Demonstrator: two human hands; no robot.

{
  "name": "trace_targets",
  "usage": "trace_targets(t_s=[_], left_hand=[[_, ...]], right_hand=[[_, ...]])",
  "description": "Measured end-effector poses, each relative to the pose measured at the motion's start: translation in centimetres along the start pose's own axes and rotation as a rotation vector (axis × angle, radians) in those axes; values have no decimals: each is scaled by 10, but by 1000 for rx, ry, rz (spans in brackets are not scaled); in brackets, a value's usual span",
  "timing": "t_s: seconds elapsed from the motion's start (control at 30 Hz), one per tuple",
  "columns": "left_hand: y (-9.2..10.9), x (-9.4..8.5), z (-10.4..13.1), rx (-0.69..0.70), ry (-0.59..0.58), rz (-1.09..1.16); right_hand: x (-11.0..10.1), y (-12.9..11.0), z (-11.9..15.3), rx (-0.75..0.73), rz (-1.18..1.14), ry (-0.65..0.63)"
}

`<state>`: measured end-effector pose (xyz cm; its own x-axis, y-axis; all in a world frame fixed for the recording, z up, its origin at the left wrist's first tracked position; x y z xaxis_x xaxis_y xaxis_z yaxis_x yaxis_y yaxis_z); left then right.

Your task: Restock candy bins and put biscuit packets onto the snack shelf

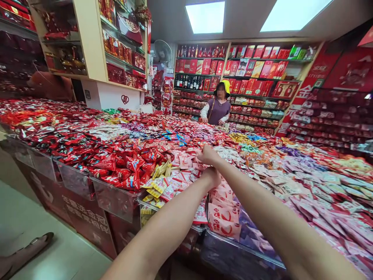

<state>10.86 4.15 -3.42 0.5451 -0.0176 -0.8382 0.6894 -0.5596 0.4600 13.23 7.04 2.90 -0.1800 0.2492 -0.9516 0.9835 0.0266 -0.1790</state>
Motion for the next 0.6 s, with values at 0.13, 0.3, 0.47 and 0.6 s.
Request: trace_targets(t_s=[0.13, 0.3, 0.47, 0.6], left_hand=[[-2, -1, 4, -28, -24, 81], [-6, -8, 5, -38, 60, 251], [-2, -23, 1, 5, 237, 501], [4, -24, 0, 83, 192, 717]], right_hand=[[-24, 51, 29, 81, -322, 200], [-20, 104, 73, 210, -1008, 144], [-4, 115, 86, 208, -1189, 218], [6, 111, 86, 150, -1247, 240]])
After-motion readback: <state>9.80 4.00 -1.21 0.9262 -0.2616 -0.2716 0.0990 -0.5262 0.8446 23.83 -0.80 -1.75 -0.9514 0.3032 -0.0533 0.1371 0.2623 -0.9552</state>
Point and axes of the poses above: each hand's wrist, its own z-axis away from the middle knuckle, its own x-axis out of the palm, y = z × x, the point moved 2 cm from there along -z, towards the middle knuckle, and after that the axes turned 2 degrees about z, right-handed, at the moved point
